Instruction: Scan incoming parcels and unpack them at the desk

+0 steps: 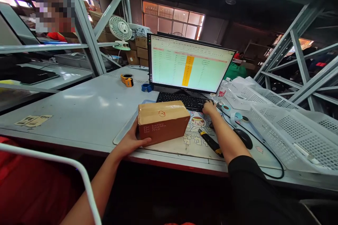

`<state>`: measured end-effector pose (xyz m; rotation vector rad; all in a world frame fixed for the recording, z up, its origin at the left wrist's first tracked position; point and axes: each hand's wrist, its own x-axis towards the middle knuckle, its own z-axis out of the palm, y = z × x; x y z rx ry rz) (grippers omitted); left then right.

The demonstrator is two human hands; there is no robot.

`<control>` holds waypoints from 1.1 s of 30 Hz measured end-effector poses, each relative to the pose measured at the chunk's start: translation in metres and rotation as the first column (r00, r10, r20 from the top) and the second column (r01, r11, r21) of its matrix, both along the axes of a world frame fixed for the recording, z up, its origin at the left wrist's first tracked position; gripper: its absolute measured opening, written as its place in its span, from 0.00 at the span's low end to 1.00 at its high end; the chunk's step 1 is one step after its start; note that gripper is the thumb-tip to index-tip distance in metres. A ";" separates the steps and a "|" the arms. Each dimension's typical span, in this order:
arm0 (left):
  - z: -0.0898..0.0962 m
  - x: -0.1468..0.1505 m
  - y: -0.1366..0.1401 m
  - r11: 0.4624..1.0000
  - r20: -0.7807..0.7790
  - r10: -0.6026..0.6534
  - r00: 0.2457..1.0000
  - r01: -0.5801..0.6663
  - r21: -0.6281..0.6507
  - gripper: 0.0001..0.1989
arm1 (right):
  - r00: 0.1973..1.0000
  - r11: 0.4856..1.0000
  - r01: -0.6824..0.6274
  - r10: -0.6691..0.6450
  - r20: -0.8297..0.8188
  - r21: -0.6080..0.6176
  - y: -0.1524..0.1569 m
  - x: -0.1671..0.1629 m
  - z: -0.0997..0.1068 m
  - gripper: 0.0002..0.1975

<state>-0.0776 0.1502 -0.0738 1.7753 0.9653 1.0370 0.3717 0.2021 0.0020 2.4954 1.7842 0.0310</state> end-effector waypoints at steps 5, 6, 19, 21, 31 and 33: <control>0.003 0.000 -0.002 1.000 0.016 -0.029 0.999 0.029 -0.005 0.63 | 0.999 0.999 -0.047 0.048 -0.015 0.019 -0.012 -0.020 0.019 0.24; 0.003 0.000 -0.002 1.000 0.016 -0.028 0.999 0.028 -0.007 0.63 | 0.998 0.998 -0.060 0.061 -0.021 0.026 -0.015 -0.025 0.024 0.24; 0.005 0.011 -0.005 0.998 0.061 -0.024 0.998 0.028 -0.062 0.70 | 0.991 0.991 -0.133 0.133 0.006 0.023 -0.196 -0.066 -0.044 0.24; 0.009 0.006 -0.002 0.995 0.022 -0.046 0.999 0.048 -0.091 0.66 | 0.993 0.992 -0.100 0.105 -0.062 0.077 -0.196 -0.064 -0.045 0.25; 0.018 -0.010 0.008 0.959 0.032 -0.184 0.982 0.187 -0.214 0.53 | 0.178 0.987 0.033 0.149 -0.973 0.158 -0.117 -0.089 0.023 0.15; 0.018 -0.010 0.007 0.958 0.028 -0.183 0.983 0.185 -0.219 0.54 | 0.167 0.986 0.020 0.158 -0.973 0.164 -0.115 -0.096 0.027 0.17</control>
